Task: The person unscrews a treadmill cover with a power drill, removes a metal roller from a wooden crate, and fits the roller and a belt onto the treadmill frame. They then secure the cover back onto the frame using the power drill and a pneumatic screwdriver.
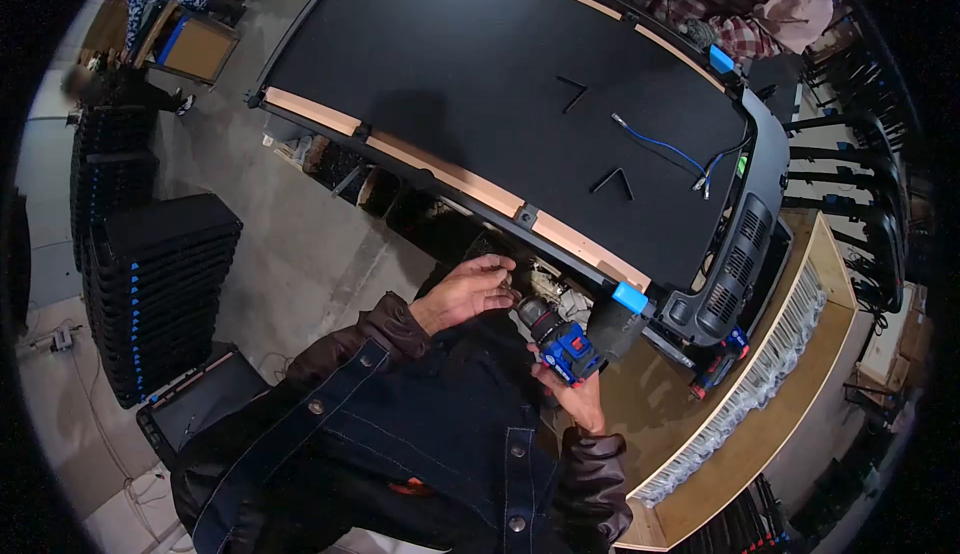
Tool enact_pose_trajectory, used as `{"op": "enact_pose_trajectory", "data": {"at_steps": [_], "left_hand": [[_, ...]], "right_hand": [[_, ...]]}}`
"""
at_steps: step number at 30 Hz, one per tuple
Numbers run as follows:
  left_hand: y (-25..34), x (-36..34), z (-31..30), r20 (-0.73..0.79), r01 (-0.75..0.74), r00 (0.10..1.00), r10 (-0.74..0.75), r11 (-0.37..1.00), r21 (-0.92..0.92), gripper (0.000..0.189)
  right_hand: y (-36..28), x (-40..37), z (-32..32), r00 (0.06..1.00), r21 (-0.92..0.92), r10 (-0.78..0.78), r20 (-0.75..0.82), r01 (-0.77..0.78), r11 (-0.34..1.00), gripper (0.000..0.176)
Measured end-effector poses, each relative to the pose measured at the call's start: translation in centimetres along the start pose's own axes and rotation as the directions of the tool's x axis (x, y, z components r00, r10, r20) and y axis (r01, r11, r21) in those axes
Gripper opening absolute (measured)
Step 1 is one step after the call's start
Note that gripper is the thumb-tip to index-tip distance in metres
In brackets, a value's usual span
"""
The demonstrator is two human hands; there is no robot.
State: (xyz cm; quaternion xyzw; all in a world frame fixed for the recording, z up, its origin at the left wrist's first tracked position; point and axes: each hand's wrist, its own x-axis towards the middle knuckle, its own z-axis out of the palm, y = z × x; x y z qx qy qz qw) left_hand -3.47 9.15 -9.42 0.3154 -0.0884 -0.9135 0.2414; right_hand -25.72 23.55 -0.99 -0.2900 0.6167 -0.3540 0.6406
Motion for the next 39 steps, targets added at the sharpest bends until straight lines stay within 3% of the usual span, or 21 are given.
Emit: {"op": "enact_pose_trajectory", "data": {"at_steps": [5, 8, 10, 12, 14, 18, 20, 21, 22, 24, 25, 27, 28, 29, 30, 31, 32, 34, 35, 37, 39], "left_hand": [[0.0, 0.0, 1.5, 0.012, -0.044, 0.999, 0.043, 0.998, 0.035, 0.025], [0.0, 0.0, 2.5, 0.008, -0.104, 0.995, 0.104, 0.987, 0.125, 0.025], [0.0, 0.1, 3.5, -0.029, -0.128, 0.99, 0.138, 0.966, 0.223, 0.024], [0.4, 0.0, 4.8, -0.059, -0.147, 0.983, 0.175, 0.936, 0.319, 0.024], [1.1, -0.1, 6.4, -0.031, -0.212, 0.96, 0.278, 0.796, 0.566, 0.024], [2.4, 0.0, 8.5, 0.037, -0.215, 0.971, 0.237, 0.789, 0.575, 0.027], [2.7, 0.5, 9.5, 0.08, -0.26, 0.962, 0.262, 0.779, 0.571, 0.027], [2.7, 0.9, 10.0, 0.103, -0.271, 0.96, 0.262, 0.767, 0.582, 0.027], [2.7, 1.3, 10.5, 0.088, -0.298, 0.948, 0.304, 0.763, 0.574, 0.027], [2.9, 2.2, 12.0, 0.066, -0.336, 0.928, 0.366, 0.749, 0.571, 0.027], [3.4, 2.5, 12.5, 0.079, -0.338, 0.929, 0.362, 0.741, 0.58, 0.027], [5.5, 3.2, 14.9, 0.019, -0.141, 0.987, 0.16, 0.802, 0.581, 0.026], [5.8, 4.6, 14.5, 0.121, -0.261, 0.961, 0.25, 0.664, 0.701, 0.026], [6.5, 5.6, 15.4, 0.128, -0.259, 0.962, 0.241, 0.657, 0.708, 0.026], [7.4, 6.8, 16.4, 0.305, -0.4, 0.877, 0.371, 0.212, 0.892, 0.026], [8.1, 8.0, 17.4, 0.514, -0.431, 0.763, 0.391, -0.284, 0.856, 0.027], [8.5, 9.4, 18.1, 0.519, -0.436, 0.765, 0.38, -0.287, 0.853, 0.027], [9.2, 12.6, 18.6, 0.769, -0.517, 0.618, 0.164, -0.652, 0.554, 0.023], [9.8, 13.9, 18.6, 0.769, -0.523, 0.62, 0.155, -0.649, 0.552, 0.023], [10.6, 15.9, 18.5, 0.706, -0.494, 0.698, -0.115, -0.791, 0.36, 0.017], [10.8, 14.8, 19.5, 0.729, -0.525, 0.67, -0.138, -0.783, 0.334, 0.015]], "right_hand": [[-0.2, -0.5, -0.6, 0.997, 0.006, 0.073, -0.036, -0.073, 0.997, 0.033], [0.6, -0.6, -1.8, 0.992, -0.175, -0.122, -0.023, 0.116, 0.978, 0.033], [1.4, -0.6, -2.9, 0.955, -0.354, -0.296, -0.006, 0.275, 0.894, 0.037], [-0.7, -0.6, -2.5, 0.941, -0.412, -0.338, -0.016, 0.302, 0.86, 0.037], [-1.9, -0.9, -2.1, 0.923, -0.473, -0.383, -0.028, 0.325, 0.819, 0.038], [-0.6, -1.8, -3.0, 0.873, -0.431, -0.486, -0.053, 0.419, 0.799, 0.036], [0.3, -1.5, -2.4, 0.966, -0.172, -0.221, -0.133, 0.197, 0.965, 0.036], [-0.2, -1.3, -2.1, 0.935, -0.103, -0.34, -0.103, 0.33, 0.939, 0.037], [-0.6, -1.2, -1.8, 0.926, -0.1, -0.358, -0.117, 0.347, 0.932, 0.037], [-0.8, -1.3, -1.5, 0.965, 0.172, -0.196, -0.175, 0.226, 0.959, 0.04], [-1.2, -1.5, -1.7, 0.961, 0.177, -0.207, -0.186, 0.24, 0.955, 0.04], [-2.4, -1.8, -2.3, 0.969, 0.258, -0.113, -0.22, 0.169, 0.951, 0.041], [-3.0, -1.9, -1.9, 0.949, 0.345, -0.143, -0.281, 0.239, 0.907, 0.04], [-3.0, -1.9, -2.1, 0.945, 0.353, -0.146, -0.292, 0.248, 0.902, 0.04], [-2.9, -1.9, -2.3, 0.927, 0.345, -0.17, -0.333, 0.288, 0.894, 0.039], [-2.7, -2.0, -2.4, 0.908, 0.335, -0.19, -0.373, 0.323, 0.885, 0.037], [-3.0, -2.2, -2.4, 0.897, 0.313, -0.18, -0.403, 0.32, 0.894, 0.035], [-2.6, -2.3, -2.6, 0.884, 0.311, -0.189, -0.428, 0.34, 0.888, 0.035], [-2.3, -2.6, -2.6, 0.876, 0.303, -0.196, -0.442, 0.351, 0.886, 0.036], [-2.0, -3.4, -2.5, 0.862, 0.336, -0.179, -0.474, 0.365, 0.868, 0.037], [-0.4, -4.0, -2.8, 0.859, 0.338, -0.15, -0.49, 0.346, 0.876, 0.04]]}}
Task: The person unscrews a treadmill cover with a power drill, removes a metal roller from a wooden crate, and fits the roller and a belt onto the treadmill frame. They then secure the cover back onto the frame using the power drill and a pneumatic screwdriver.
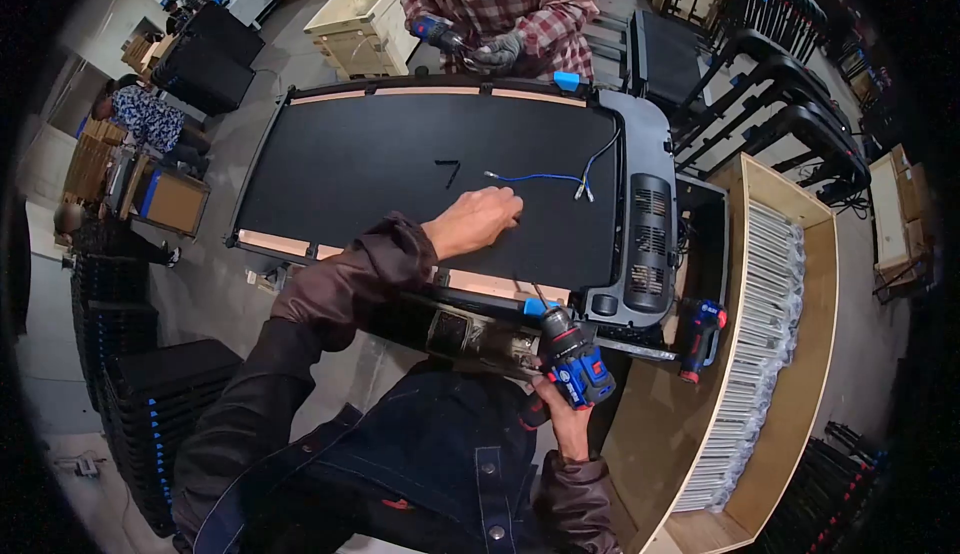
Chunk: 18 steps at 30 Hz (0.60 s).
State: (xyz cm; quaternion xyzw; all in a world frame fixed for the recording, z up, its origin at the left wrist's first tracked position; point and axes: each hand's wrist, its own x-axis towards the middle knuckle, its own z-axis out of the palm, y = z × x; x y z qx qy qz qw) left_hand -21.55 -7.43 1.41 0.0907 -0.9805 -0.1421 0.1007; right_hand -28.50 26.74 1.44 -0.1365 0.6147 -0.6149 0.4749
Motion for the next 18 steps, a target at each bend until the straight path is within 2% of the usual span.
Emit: {"op": "enact_pose_trajectory", "data": {"at_steps": [1, 2, 3, 4, 6, 7, 8, 10, 11, 12, 14, 15, 17, 18], "left_hand": [[0.7, -0.2, -0.6, 0.05, 0.178, 0.984, -0.172, 0.968, -0.174, 0.016], [1.4, -0.4, -1.4, 0.125, 0.353, 0.935, -0.33, 0.876, -0.327, 0.017], [2.5, -1.4, -2.5, 0.153, 0.42, 0.905, -0.396, 0.778, -0.468, 0.019], [2.9, -2.6, -2.2, 0.16, 0.428, 0.902, -0.402, 0.775, -0.465, 0.019], [3.3, -5.2, -1.0, 0.249, 0.575, 0.812, -0.528, 0.645, -0.504, 0.019], [3.3, -6.9, 0.3, 0.134, 0.509, 0.842, -0.522, 0.689, -0.516, 0.023], [4.2, -7.9, 0.5, 0.135, 0.515, 0.838, -0.528, 0.685, -0.515, 0.023], [5.7, -9.5, 0.8, -0.007, 0.553, 0.809, -0.588, 0.764, -0.333, 0.021], [6.0, -10.0, 1.2, -0.129, 0.514, 0.819, -0.56, 0.814, -0.268, 0.02], [6.2, -10.4, 1.5, -0.133, 0.522, 0.813, -0.567, 0.81, -0.269, 0.02], [6.8, -10.8, 1.9, -0.142, 0.617, 0.726, -0.673, 0.728, -0.298, 0.017], [6.9, -10.7, 2.4, -0.144, 0.62, 0.721, -0.678, 0.724, -0.301, 0.017], [7.0, -10.5, 3.2, -0.284, 0.542, 0.769, -0.573, 0.82, -0.187, 0.017], [7.0, -10.4, 3.3, -0.29, 0.548, 0.762, -0.579, 0.815, -0.189, 0.017]], "right_hand": [[0.7, -0.3, -0.9, 1.0, 0.022, 0.022, -0.014, -0.022, 1.0, 0.04], [1.0, -0.6, -1.3, 0.999, 0.044, 0.042, -0.024, -0.041, 0.998, 0.04], [0.8, -1.0, -1.0, 0.998, 0.062, 0.017, -0.056, -0.014, 0.998, 0.039], [0.9, -1.2, -1.2, 0.998, 0.066, 0.026, -0.053, -0.022, 0.998, 0.039], [1.0, -1.4, -1.7, 0.998, 0.042, 0.054, -0.033, -0.053, 0.998, 0.037], [0.7, -1.5, -1.5, 0.998, 0.054, 0.066, -0.016, -0.065, 0.996, 0.036], [0.8, -1.4, -1.5, 0.998, 0.052, 0.07, -0.01, -0.069, 0.996, 0.036], [1.4, -1.3, -1.5, 0.997, 0.072, 0.079, -0.01, -0.078, 0.994, 0.037], [1.5, -1.2, -1.5, 0.996, 0.067, 0.084, -0.002, -0.084, 0.994, 0.037], [1.7, -1.1, -1.4, 0.997, 0.077, 0.079, 0.011, -0.08, 0.994, 0.038], [1.5, -0.9, -1.2, 0.997, 0.082, 0.078, 0.025, -0.08, 0.993, 0.038], [1.1, -0.8, -0.9, 0.995, 0.096, 0.097, 0.025, -0.098, 0.99, 0.04], [1.0, -0.5, -0.8, 0.993, 0.1, 0.117, 0.034, -0.12, 0.988, 0.041], [1.4, -0.3, -0.8, 0.993, 0.118, 0.109, 0.051, -0.114, 0.986, 0.041]]}}
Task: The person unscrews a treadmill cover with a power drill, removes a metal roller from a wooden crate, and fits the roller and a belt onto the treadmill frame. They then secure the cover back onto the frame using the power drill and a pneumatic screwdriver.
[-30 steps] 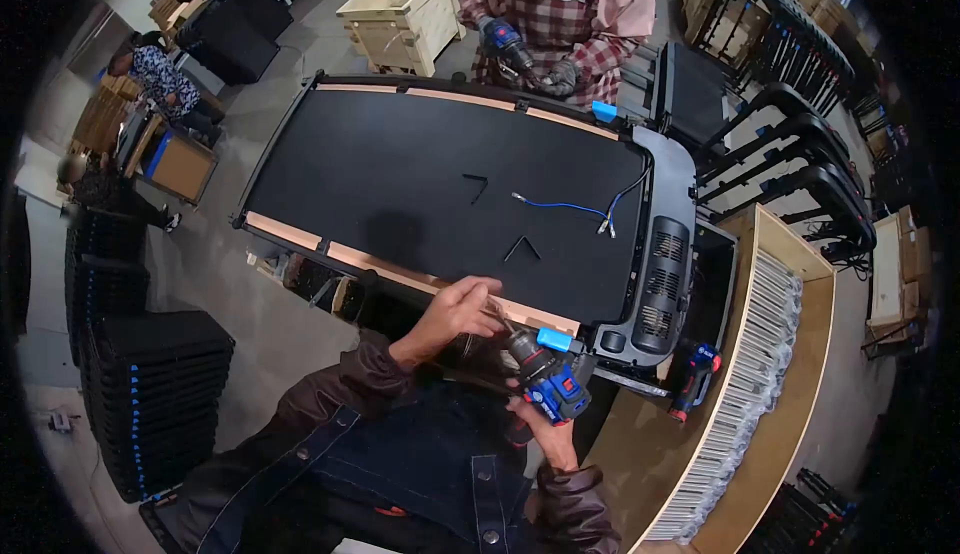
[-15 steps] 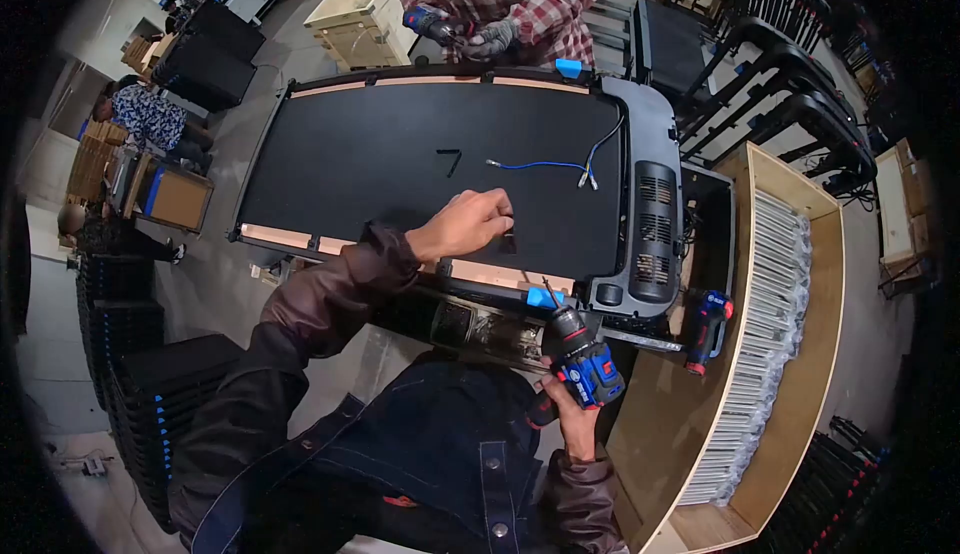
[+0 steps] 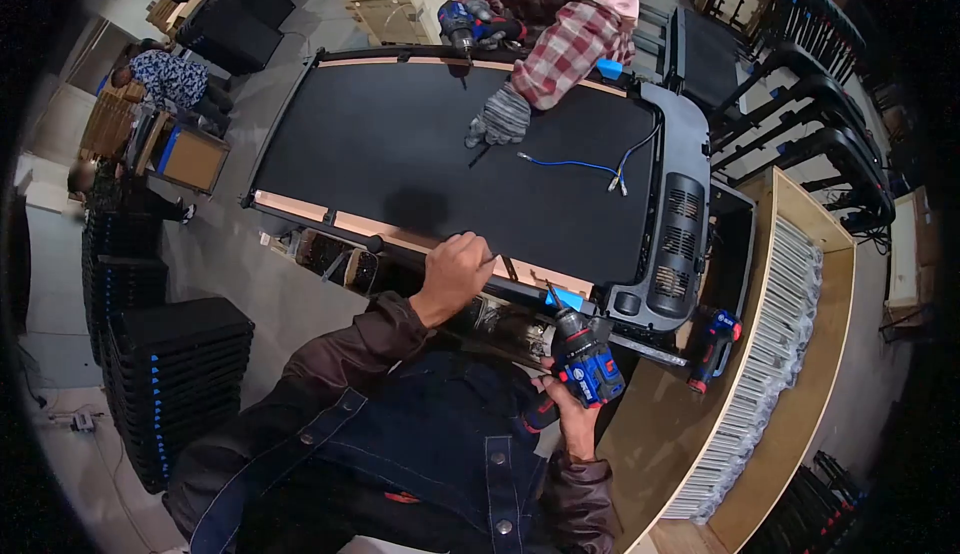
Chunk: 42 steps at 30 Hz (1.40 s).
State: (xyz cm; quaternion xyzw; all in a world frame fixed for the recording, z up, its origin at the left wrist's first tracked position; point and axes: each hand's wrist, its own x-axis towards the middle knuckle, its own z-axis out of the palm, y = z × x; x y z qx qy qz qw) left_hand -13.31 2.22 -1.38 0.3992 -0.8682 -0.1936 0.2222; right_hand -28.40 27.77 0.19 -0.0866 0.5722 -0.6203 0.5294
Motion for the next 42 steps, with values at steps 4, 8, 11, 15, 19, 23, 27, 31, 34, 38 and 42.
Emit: {"op": "enact_pose_trajectory", "data": {"at_steps": [4, 8, 11, 15, 19, 23, 27, 31, 34, 38, 42], "left_hand": [[0.1, 0.7, -0.3, -0.065, -0.281, 0.955, 0.29, 0.952, 0.119, 0.015], [-0.9, 2.8, 0.4, -0.006, -0.512, 0.858, 0.513, 0.858, 0.043, 0.013], [-1.4, 4.1, 1.4, 0.03, -0.573, 0.817, 0.575, 0.817, -0.063, 0.011], [-1.4, 4.7, 2.1, -0.018, -0.471, 0.88, 0.475, 0.865, -0.171, 0.012], [-2.5, 5.0, 3.0, 0.055, -0.51, 0.853, 0.52, 0.85, -0.127, 0.013], [-3.4, 5.3, 3.4, 0.078, -0.543, 0.82, 0.566, 0.815, -0.203, 0.011], [-3.6, 5.4, 3.4, 0.056, -0.531, 0.829, 0.556, 0.816, -0.227, 0.011], [-3.8, 5.3, 3.6, 0.068, -0.535, 0.823, 0.565, 0.809, -0.244, 0.013], [-3.9, 5.3, 3.6, 0.075, -0.524, 0.827, 0.558, 0.811, -0.26, 0.014], [-3.9, 5.4, 3.5, 0.058, -0.529, 0.827, 0.559, 0.81, -0.254, 0.014], [-3.8, 5.4, 3.5, 0.043, -0.541, 0.824, 0.565, 0.807, -0.238, 0.014]], "right_hand": [[-1.0, -0.1, 1.0, 0.999, -0.007, 0.002, 0.043, -0.002, 1.0, 0.041], [-0.8, 0.6, 1.0, 0.996, -0.094, -0.009, 0.088, 0.018, 0.995, 0.039], [-3.3, 0.7, 3.1, 0.998, -0.158, -0.021, 0.051, 0.029, 0.987, 0.036], [-5.6, 1.3, 4.5, 0.997, -0.363, 0.007, 0.081, 0.023, 0.932, 0.031], [-6.5, 3.1, 4.3, 0.977, -0.597, -0.063, 0.206, 0.176, 0.783, 0.032], [-6.1, 4.4, 4.2, 0.98, -0.632, -0.065, 0.186, 0.17, 0.756, 0.032], [-7.5, 5.5, 6.2, 0.913, -0.767, -0.172, 0.37, 0.404, 0.499, 0.029], [-6.8, 6.0, 5.4, 0.944, -0.791, -0.084, 0.319, 0.315, 0.525, 0.03], [-6.8, 6.3, 5.9, 0.935, -0.771, -0.112, 0.338, 0.343, 0.537, 0.031], [-6.7, 6.3, 5.9, 0.956, -0.768, -0.061, 0.287, 0.268, 0.582, 0.032], [-7.3, 6.8, 5.9, 0.962, -0.836, 0.011, 0.273, 0.231, 0.497, 0.034]]}}
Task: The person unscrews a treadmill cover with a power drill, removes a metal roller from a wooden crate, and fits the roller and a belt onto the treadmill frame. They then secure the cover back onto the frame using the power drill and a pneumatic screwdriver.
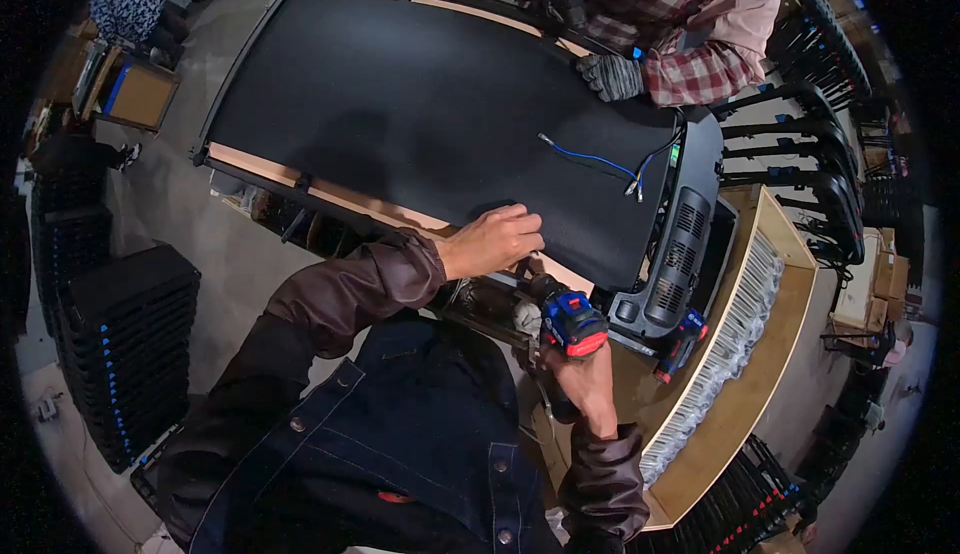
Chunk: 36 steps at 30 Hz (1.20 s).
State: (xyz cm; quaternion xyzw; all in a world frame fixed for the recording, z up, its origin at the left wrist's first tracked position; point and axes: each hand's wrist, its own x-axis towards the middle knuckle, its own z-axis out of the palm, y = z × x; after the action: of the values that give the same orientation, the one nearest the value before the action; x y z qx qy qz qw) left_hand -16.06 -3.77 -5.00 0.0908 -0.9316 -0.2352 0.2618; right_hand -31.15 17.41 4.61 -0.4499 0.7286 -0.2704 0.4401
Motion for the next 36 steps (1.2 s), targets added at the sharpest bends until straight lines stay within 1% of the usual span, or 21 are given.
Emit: {"op": "enact_pose_trajectory", "data": {"at_steps": [1, 2, 3, 6, 7, 8, 9, 10, 12, 15, 17, 18, 20, 22, 24, 26, 30, 32, 33, 34, 36], "left_hand": [[0.0, 0.0, 0.0, 0.015, 0.001, 1.0, 0.0, 1.0, -0.017, 0.012], [0.0, 0.0, 0.1, 0.03, 0.003, 1.0, -0.002, 0.999, -0.036, 0.011], [0.0, 0.1, 0.1, 0.027, 0.001, 1.0, 0.0, 0.999, -0.041, 0.011], [-0.1, -0.1, 0.2, 0.052, 0.018, 0.999, -0.014, 0.997, -0.073, 0.006], [-0.1, -0.2, 0.2, 0.051, 0.018, 0.999, -0.014, 0.997, -0.08, 0.005], [0.0, -0.2, 0.3, 0.047, 0.018, 0.999, -0.014, 0.996, -0.093, 0.004], [-0.2, 0.0, 0.6, 0.031, 0.013, 0.999, -0.01, 0.995, -0.103, 0.004], [-0.5, -0.2, 0.9, 0.008, 0.013, 1.0, -0.012, 0.991, -0.134, 0.005], [-0.6, -0.3, 0.9, -0.007, 0.021, 1.0, -0.022, 0.983, -0.182, 0.007], [-1.0, -0.3, 1.0, 0.016, -0.018, 1.0, 0.022, 0.983, -0.183, 0.008], [-1.1, -0.3, 1.0, 0.033, -0.009, 0.999, 0.014, 0.987, -0.161, 0.01], [-1.0, -0.3, 1.0, 0.034, -0.013, 0.999, 0.019, 0.986, -0.164, 0.01], [-0.9, -0.4, 0.9, -0.012, -0.023, 1.0, 0.022, 0.99, -0.142, 0.011], [-1.1, -0.4, 0.9, 0.015, -0.026, 0.999, 0.028, 0.989, -0.144, 0.008], [-1.2, -0.4, 1.1, 0.042, -0.03, 0.998, 0.037, 0.988, -0.149, 0.007], [-1.2, -0.6, 1.2, 0.051, -0.019, 0.998, 0.03, 0.981, -0.191, 0.006], [-1.1, -0.5, 1.3, 0.013, -0.013, 1.0, 0.015, 0.983, -0.185, 0.01], [-0.8, -0.5, 0.9, 0.044, 0.016, 0.999, -0.007, 0.981, -0.195, 0.009], [-0.7, -0.4, 0.4, 0.04, 0.012, 0.999, -0.005, 0.982, -0.186, 0.009], [-0.6, -0.4, 0.0, 0.043, 0.029, 0.999, -0.021, 0.981, -0.191, 0.008], [0.6, -0.9, -1.7, 0.051, 0.055, 0.998, -0.046, 0.979, -0.196, 0.009]], "right_hand": [[-0.1, 0.1, -0.2, 0.998, -0.062, 0.066, 0.021, -0.065, 0.996, 0.036], [-0.7, 0.2, -0.5, 0.997, -0.067, 0.071, 0.019, -0.07, 0.995, 0.036], [-1.8, 0.6, -0.9, 1.0, -0.111, 0.018, -0.012, -0.02, 0.994, 0.032], [-4.0, 2.3, -2.6, 0.998, -0.322, 0.023, 0.056, -0.004, 0.947, 0.034], [-4.8, 3.2, -3.3, 0.985, -0.408, 0.105, 0.134, -0.042, 0.912, 0.043], [-7.4, 4.1, -3.9, 0.925, -0.438, 0.325, 0.195, -0.214, 0.873, 0.043], [-7.0, 4.4, -4.1, 0.925, -0.452, 0.333, 0.185, -0.221, 0.864, 0.043], [-5.8, 4.9, -4.1, 0.96, -0.501, 0.207, 0.188, -0.088, 0.861, 0.043], [-5.0, 5.2, -4.3, 0.974, -0.546, 0.096, 0.205, 0.033, 0.837, 0.042], [-5.9, 5.2, -3.9, 0.974, -0.533, 0.124, 0.189, -0.005, 0.846, 0.043], [-7.5, 5.5, -3.8, 0.944, -0.595, 0.266, 0.197, -0.1, 0.797, 0.043], [-7.2, 5.5, -3.8, 0.944, -0.594, 0.268, 0.193, -0.105, 0.798, 0.043], [-5.8, 5.7, -4.0, 0.96, -0.59, 0.186, 0.21, -0.027, 0.807, 0.041], [-4.4, 5.8, -4.1, 0.969, -0.595, 0.146, 0.199, 0.001, 0.804, 0.04], [-4.7, 5.7, -4.0, 0.974, -0.6, 0.136, 0.178, -0.002, 0.8, 0.04], [-5.5, 5.8, -3.9, 0.972, -0.614, 0.17, 0.16, -0.037, 0.789, 0.039], [-6.6, 6.6, -4.3, 0.963, -0.689, 0.194, 0.186, -0.013, 0.725, 0.036], [-7.2, 6.7, -4.5, 0.969, -0.709, 0.172, 0.176, 0.004, 0.705, 0.028], [-6.7, 7.1, -4.9, 0.974, -0.58, 0.041, 0.222, 0.098, 0.809, 0.034], [-6.7, 7.1, -5.3, 0.974, -0.581, 0.03, 0.223, 0.108, 0.807, 0.034], [-8.2, 6.4, -5.8, 0.967, -0.592, 0.122, 0.223, 0.035, 0.805, 0.039]]}}
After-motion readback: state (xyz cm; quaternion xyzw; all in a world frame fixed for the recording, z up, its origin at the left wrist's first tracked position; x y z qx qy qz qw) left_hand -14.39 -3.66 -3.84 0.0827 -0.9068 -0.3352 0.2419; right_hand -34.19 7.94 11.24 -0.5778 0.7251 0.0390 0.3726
